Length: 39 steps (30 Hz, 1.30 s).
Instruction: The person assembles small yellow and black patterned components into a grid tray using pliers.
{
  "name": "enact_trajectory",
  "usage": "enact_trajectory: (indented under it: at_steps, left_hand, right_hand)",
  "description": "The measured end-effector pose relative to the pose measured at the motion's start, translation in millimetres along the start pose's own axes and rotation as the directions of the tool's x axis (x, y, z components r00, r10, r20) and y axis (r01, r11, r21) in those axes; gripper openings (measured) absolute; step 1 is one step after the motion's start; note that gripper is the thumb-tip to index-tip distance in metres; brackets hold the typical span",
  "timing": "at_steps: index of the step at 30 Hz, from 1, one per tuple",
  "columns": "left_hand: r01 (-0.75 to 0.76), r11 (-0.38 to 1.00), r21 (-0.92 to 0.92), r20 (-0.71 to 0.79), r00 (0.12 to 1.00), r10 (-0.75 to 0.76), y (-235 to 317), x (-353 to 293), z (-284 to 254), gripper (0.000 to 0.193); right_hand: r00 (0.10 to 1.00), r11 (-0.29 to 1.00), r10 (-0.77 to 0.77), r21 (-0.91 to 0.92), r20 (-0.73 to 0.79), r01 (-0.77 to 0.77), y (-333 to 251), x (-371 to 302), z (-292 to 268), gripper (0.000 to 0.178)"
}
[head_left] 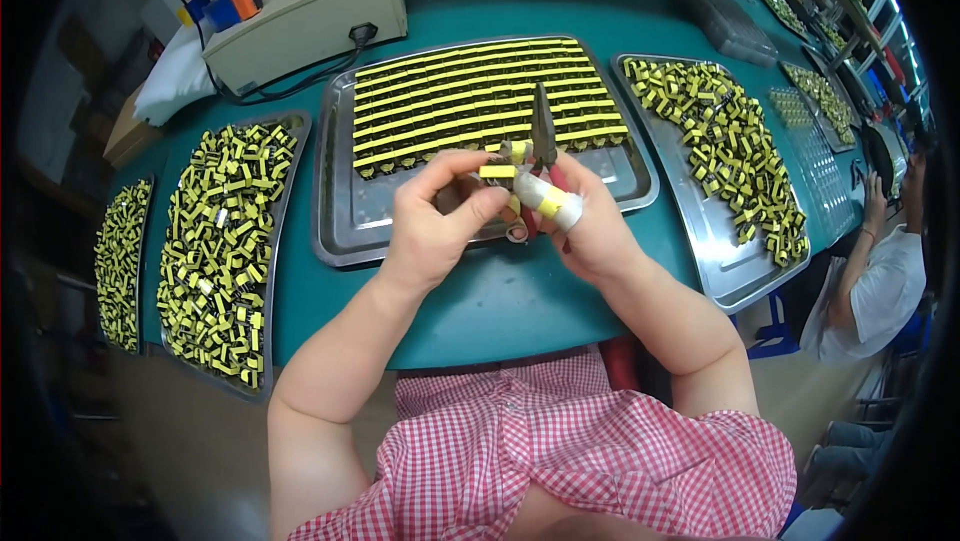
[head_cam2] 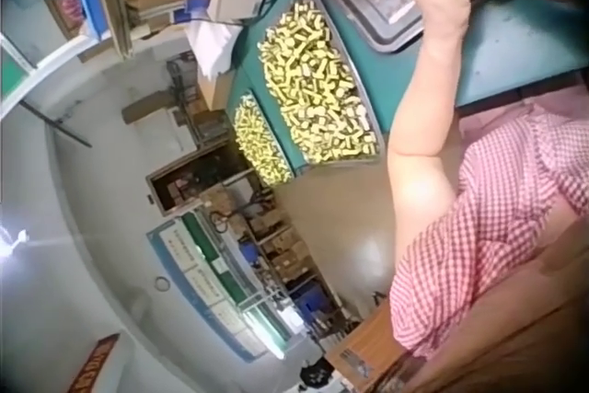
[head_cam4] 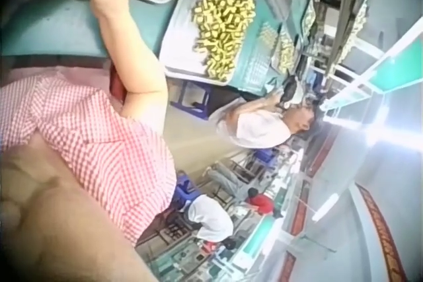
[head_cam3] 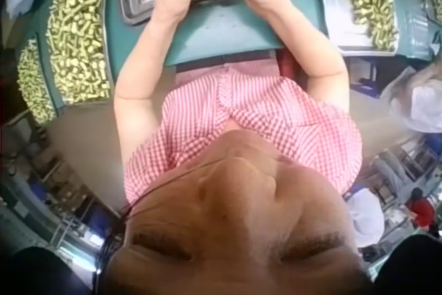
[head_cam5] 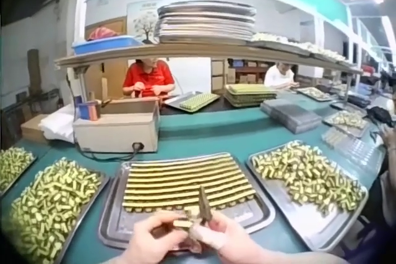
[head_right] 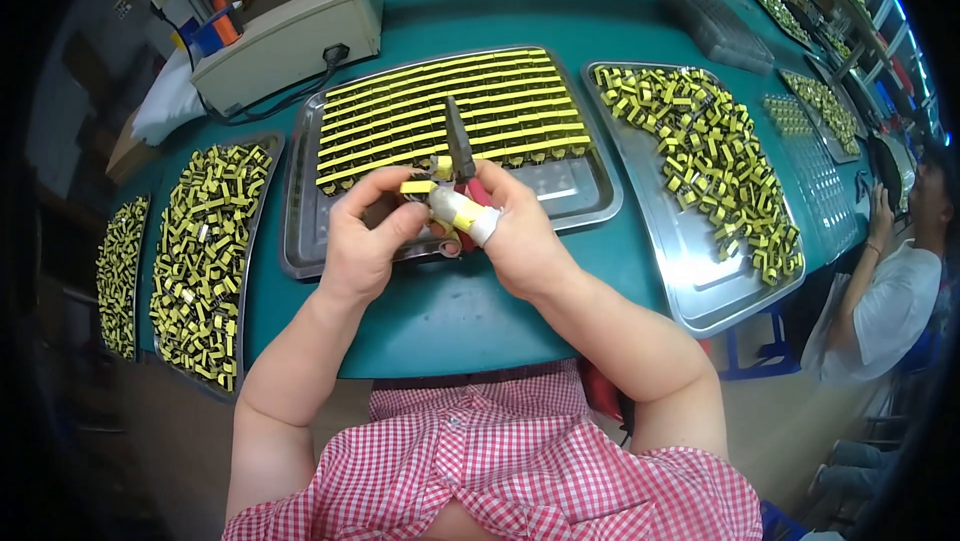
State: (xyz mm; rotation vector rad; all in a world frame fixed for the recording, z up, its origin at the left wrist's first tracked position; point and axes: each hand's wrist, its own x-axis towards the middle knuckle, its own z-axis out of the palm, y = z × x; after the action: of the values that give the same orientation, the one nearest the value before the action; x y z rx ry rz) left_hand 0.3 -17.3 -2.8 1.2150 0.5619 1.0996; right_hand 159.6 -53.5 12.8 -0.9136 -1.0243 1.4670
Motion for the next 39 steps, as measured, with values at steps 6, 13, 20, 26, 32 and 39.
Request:
enact_trajectory:
  at_steps: [6,13,20,26,32,39]
  left_hand:
    - [-0.117,0.987,-0.110,-0.177,0.979,0.097,16.2,13.4,-20.9,0.025]
    - [-0.087,0.793,0.604,-0.141,0.967,0.213,10.7,23.5,-38.0,0.031]
    - [-0.178,0.235,0.955,0.090,0.934,0.345,-15.3,27.0,-29.7,0.031]
    - [-0.206,0.008,0.978,0.194,0.929,0.314,-21.3,29.6,-21.9,0.025]
    - [-0.171,-0.023,0.985,0.169,0.934,0.315,-22.3,30.4,-23.7,0.022]
    - [-0.130,-0.052,0.990,0.140,0.936,0.323,-24.0,31.9,-21.3,0.020]
  right_hand:
    - [0.991,0.997,-0.012,0.071,-0.133,0.022,-7.9,6.0,-9.1,0.033]
    - [0.957,0.984,-0.177,-0.014,-0.230,0.179,-17.7,7.2,-19.1,0.030]
    - [0.955,0.972,-0.221,-0.126,-0.199,0.199,-21.6,4.3,-19.8,0.030]
    - [0.955,0.954,-0.249,-0.214,-0.165,0.212,-21.1,4.7,-23.2,0.027]
    - [0.947,0.943,-0.270,-0.245,-0.175,0.224,-20.0,6.0,-21.2,0.026]
    - [0.942,0.942,-0.289,-0.227,-0.173,0.247,-18.5,6.8,-19.9,0.026]
